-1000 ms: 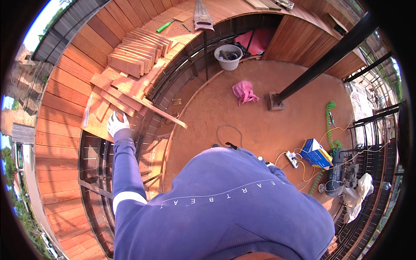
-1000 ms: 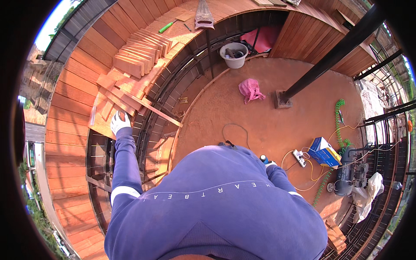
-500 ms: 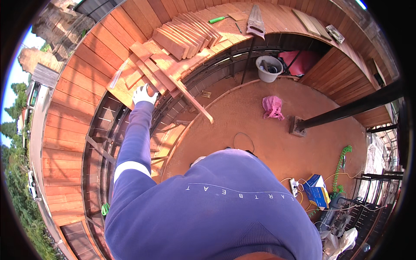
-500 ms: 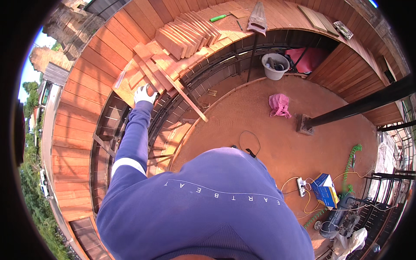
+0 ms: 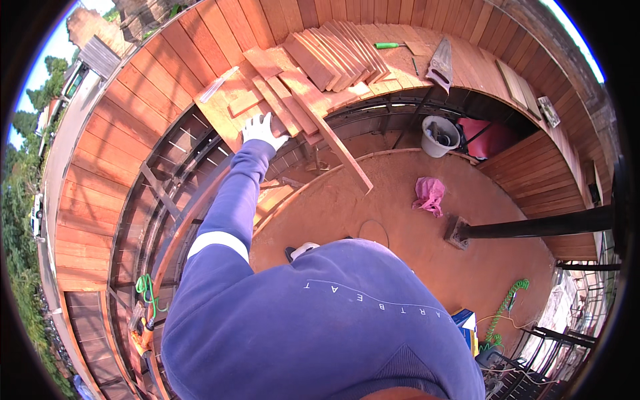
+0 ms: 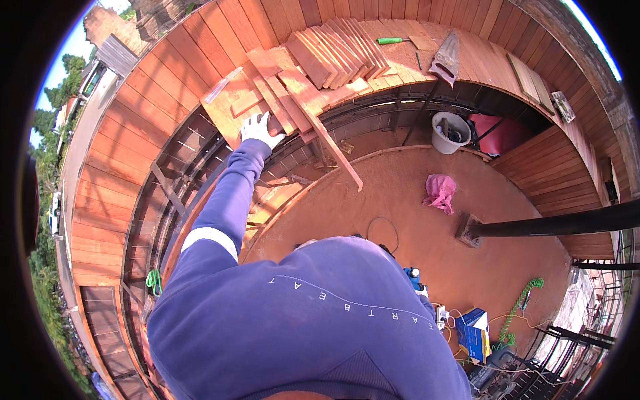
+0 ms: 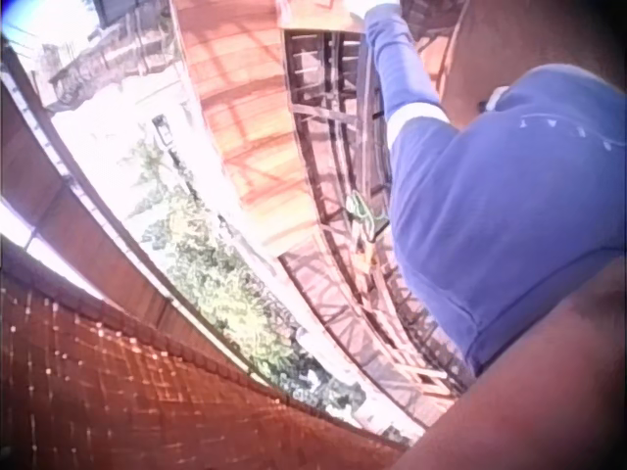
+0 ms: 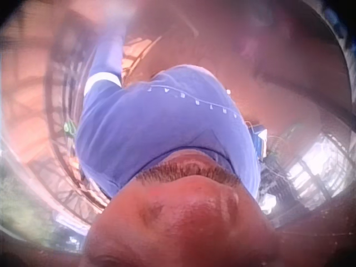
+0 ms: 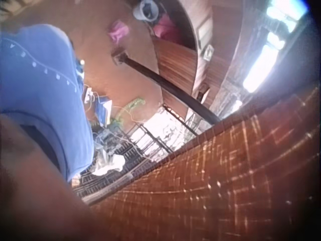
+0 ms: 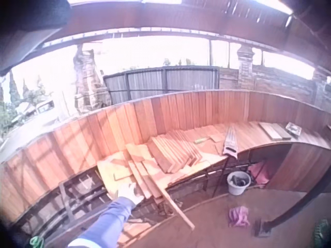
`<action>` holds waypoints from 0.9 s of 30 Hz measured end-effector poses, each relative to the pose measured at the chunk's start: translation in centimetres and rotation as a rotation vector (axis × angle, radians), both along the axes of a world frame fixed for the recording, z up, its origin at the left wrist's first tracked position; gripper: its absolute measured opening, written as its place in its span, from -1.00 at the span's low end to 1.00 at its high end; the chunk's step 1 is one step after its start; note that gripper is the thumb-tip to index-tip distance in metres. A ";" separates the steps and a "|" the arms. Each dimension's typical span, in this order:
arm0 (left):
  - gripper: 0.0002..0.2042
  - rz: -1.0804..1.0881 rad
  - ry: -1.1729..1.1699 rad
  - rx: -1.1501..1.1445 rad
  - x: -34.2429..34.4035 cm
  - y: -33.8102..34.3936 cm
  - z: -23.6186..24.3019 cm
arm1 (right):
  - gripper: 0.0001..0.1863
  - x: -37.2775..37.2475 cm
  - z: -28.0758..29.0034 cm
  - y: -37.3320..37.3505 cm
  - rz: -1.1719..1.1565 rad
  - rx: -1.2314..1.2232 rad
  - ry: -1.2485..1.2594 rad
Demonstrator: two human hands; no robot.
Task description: The person arranges wooden planks on a curved wooden structure, likely a deck or roof. They use a hand saw to cut a plank and a nail gun to secure the pieces in place. The person also uses a power sander to smooth the surface of the wood.
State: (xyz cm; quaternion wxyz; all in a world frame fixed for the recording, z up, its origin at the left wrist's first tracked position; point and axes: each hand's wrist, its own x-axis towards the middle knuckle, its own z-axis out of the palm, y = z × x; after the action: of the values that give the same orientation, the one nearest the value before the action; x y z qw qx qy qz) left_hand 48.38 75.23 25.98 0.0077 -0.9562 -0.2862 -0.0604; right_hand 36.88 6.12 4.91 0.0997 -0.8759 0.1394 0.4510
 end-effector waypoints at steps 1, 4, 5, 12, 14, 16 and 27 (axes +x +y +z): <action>-0.15 0.015 0.065 0.003 0.4 0.0 0.0 | -0.44 0.5 -0.2 0.2 0.002 0.011 -0.003; -0.16 0.005 0.093 -0.090 0.4 0.3 0.8 | -0.44 1.9 -0.5 1.0 0.010 0.026 -0.022; -0.17 0.000 0.107 -0.105 0.3 0.0 1.3 | -0.44 2.2 -0.6 1.2 0.009 0.029 -0.024; -0.12 0.045 0.111 -0.131 -0.4 -0.6 0.6 | -0.43 3.1 -0.7 1.3 -0.015 0.049 -0.051; -0.14 0.041 0.079 -0.093 -0.5 -0.4 0.2 | -0.43 2.8 -0.8 1.0 -0.034 0.045 -0.056; -0.18 0.046 0.016 -0.061 -0.7 -0.1 -0.3 | -0.42 2.5 -1.1 0.9 -0.059 0.052 -0.063; -0.20 0.010 -0.093 -0.075 -1.4 0.4 -0.3 | -0.36 7.8 1.5 4.9 -0.216 0.223 -0.497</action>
State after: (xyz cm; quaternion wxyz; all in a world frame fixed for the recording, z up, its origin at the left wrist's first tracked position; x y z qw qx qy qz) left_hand 47.01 75.62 25.68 -0.0414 -0.9505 -0.2931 -0.0941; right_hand 44.69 11.05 6.43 0.2738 -0.9233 0.1528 0.2218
